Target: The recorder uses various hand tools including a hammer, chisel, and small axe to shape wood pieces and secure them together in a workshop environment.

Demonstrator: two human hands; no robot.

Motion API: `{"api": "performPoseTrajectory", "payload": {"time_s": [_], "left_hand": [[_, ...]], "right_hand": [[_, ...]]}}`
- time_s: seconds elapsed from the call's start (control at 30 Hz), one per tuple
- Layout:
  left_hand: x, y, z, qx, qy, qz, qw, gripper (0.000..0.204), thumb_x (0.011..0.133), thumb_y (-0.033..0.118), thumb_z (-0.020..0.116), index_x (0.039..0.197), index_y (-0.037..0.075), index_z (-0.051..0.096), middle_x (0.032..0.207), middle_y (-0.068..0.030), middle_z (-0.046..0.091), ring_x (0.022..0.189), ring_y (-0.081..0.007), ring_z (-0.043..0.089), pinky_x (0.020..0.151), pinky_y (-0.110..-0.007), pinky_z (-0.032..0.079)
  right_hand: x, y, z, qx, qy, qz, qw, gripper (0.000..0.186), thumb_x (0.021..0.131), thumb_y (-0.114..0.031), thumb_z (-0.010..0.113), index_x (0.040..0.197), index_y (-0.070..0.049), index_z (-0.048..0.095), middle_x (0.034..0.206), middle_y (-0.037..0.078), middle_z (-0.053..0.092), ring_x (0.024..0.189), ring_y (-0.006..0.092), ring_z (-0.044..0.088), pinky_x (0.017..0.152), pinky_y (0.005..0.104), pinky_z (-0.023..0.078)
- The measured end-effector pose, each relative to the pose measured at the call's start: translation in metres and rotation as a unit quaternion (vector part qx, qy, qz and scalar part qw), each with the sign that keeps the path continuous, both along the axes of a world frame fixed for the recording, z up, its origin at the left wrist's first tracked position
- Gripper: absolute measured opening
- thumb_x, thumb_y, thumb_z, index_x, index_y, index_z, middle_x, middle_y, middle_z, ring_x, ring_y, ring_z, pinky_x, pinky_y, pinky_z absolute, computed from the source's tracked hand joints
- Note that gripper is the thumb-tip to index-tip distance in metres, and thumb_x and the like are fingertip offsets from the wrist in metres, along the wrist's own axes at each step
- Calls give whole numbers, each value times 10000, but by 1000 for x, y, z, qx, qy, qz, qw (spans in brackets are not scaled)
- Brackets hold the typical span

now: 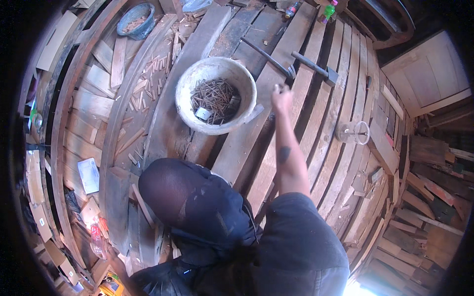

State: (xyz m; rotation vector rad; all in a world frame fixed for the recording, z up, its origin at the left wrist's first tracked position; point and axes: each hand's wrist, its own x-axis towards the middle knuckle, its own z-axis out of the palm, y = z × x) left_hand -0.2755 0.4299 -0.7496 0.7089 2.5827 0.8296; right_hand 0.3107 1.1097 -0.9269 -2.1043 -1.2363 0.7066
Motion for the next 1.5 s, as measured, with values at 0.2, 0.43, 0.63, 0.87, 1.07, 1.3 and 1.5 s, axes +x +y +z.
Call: {"api": "performPoseTrajectory", "payload": {"time_s": [0.2, 0.43, 0.63, 0.87, 1.07, 1.3, 1.5], "left_hand": [[-37, -78, -2, -37, 38, 96, 994, 325, 1064, 204, 420, 1242, -17, 580, 821, -16, 483, 738, -157, 445, 713, -320, 388], [-51, -141, 25, -98, 18, 222, 970, 297, 1042, 218, 477, 1221, 1, 572, 877, -7, 514, 778, -102, 481, 687, -264, 406], [-33, -105, 18, -133, 37, 251, 958, 305, 1039, 221, 481, 1236, 7, 573, 870, -12, 514, 774, -112, 479, 693, -272, 406], [-24, -105, 12, -138, 43, 282, 949, 315, 1037, 225, 486, 1254, 14, 575, 863, -17, 514, 770, -124, 475, 699, -282, 406], [5, -164, 30, -122, 43, 346, 929, 325, 1034, 228, 490, 1269, 21, 577, 856, -22, 514, 766, -134, 473, 705, -291, 407], [36, -265, 97, -101, 26, 404, 909, 337, 1032, 231, 495, 1286, 28, 579, 848, -27, 515, 762, -146, 469, 711, -301, 407], [81, -374, 136, -38, -15, 467, 883, 347, 1029, 234, 499, 1301, 34, 580, 842, -32, 515, 758, -156, 467, 716, -309, 407]], "right_hand": [[61, 75, 13, 51, -187, 19, 981, 662, 878, -320, 693, 1433, -37, 469, 1442, 243, 480, 1334, 406, 481, 1109, 472, 409], [54, 89, 3, -74, -322, 71, 941, 422, 965, -430, 567, 1346, -250, 543, 1458, 93, 505, 1343, 364, 459, 1025, 622, 386], [43, 109, 26, 145, -183, 137, 963, 340, 988, -362, 562, 1168, -73, 553, 1121, 219, 670, 1122, 395, 619, 932, 565, 458], [78, 188, 65, 33, -68, -34, 997, 420, 975, -333, 613, 1310, -83, 572, 944, 176, 700, 650, 275, 705, 579, 361, 569], [153, 208, -24, -94, -178, 114, 973, 597, 910, -283, 640, 1435, -66, 454, 1204, 212, 674, 1000, 316, 692, 949, 475, 521], [176, 225, -56, -123, -276, 262, 917, 569, 905, -342, 646, 1317, 25, 507, 1147, 278, 669, 1065, 400, 664, 881, 457, 531], [135, 181, -37, -101, -383, 204, 896, 731, 818, -480, 756, 1277, 32, 507, 1168, 293, 660, 1107, 461, 641, 909, 494, 526]]}}
